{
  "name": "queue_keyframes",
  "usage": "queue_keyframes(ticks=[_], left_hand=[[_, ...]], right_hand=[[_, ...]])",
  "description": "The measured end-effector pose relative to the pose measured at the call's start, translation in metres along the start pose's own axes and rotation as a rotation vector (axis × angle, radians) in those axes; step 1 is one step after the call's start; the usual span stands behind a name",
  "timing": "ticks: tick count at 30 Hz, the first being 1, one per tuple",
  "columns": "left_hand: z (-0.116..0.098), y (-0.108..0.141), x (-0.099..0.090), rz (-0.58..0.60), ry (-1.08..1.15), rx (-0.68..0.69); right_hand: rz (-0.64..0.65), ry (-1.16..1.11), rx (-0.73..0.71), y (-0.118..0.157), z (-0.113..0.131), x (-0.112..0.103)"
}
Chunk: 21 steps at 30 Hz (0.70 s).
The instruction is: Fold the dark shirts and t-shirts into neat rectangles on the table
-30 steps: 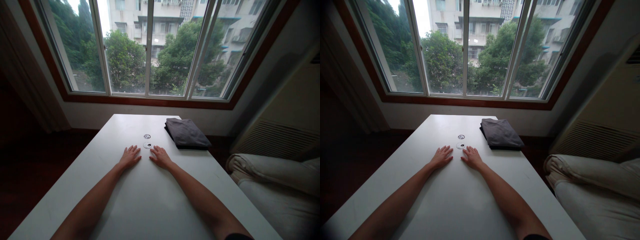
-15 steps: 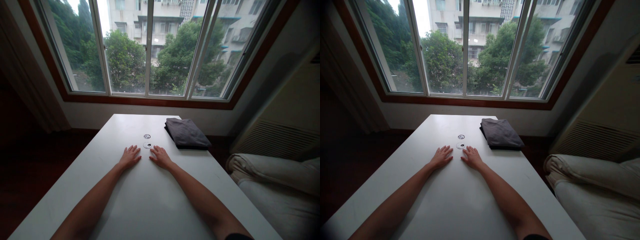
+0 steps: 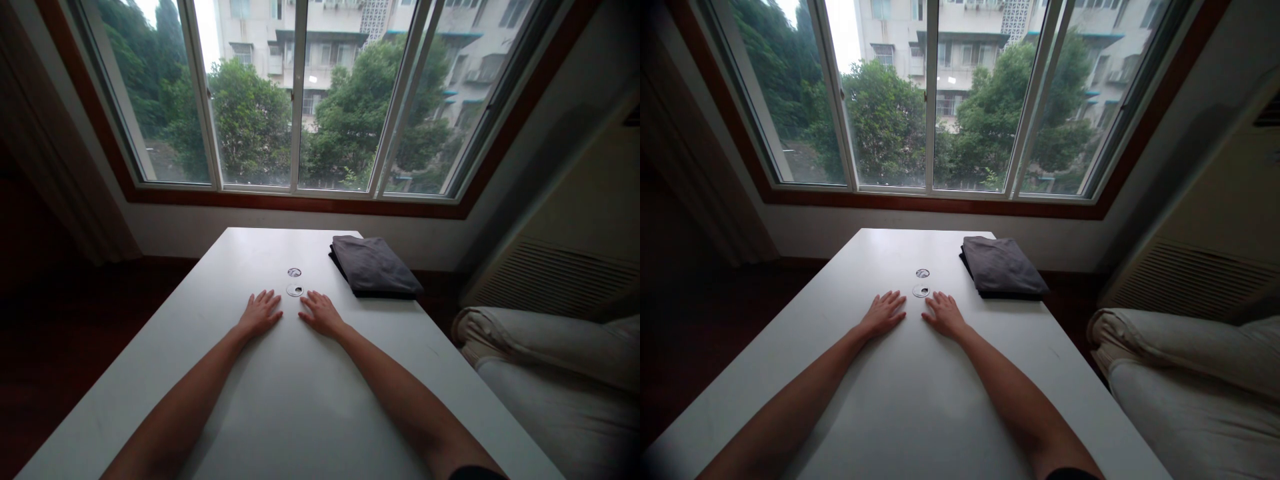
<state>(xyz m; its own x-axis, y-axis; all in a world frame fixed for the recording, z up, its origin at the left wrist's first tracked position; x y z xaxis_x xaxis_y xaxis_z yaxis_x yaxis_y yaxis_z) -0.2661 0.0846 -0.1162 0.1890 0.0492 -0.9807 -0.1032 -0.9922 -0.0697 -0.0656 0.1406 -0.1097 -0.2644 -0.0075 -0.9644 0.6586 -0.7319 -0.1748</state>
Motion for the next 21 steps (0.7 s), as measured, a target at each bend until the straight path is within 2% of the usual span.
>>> queue_keyframes(ticks=[9, 13, 17, 21], left_hand=[[-0.001, 0.001, -0.002, -0.009, 0.018, 0.004], [-0.002, 0.001, -0.002, -0.013, 0.015, 0.0], [-0.004, -0.001, 0.001, -0.022, 0.002, -0.008], [-0.005, -0.003, 0.003, -0.01, -0.012, -0.008]], right_hand=[[-0.01, -0.022, 0.001, 0.001, 0.001, 0.0], [-0.061, -0.085, -0.004, -0.005, -0.005, -0.012], [-0.162, -0.163, 0.144, -0.022, -0.042, -0.041], [-0.361, -0.05, 0.26, -0.042, -0.089, -0.091]])
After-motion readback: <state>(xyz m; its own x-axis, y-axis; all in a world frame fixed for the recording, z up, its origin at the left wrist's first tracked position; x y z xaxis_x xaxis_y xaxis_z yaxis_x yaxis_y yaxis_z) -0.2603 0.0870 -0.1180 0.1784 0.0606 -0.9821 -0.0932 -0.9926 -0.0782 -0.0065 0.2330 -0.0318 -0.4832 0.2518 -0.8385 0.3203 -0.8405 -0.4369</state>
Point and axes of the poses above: each hand's wrist, its own y-axis away from the middle knuckle, its own x-axis out of the palm, z = x × y, the point moved 8 cm from there along -y, towards the middle knuckle
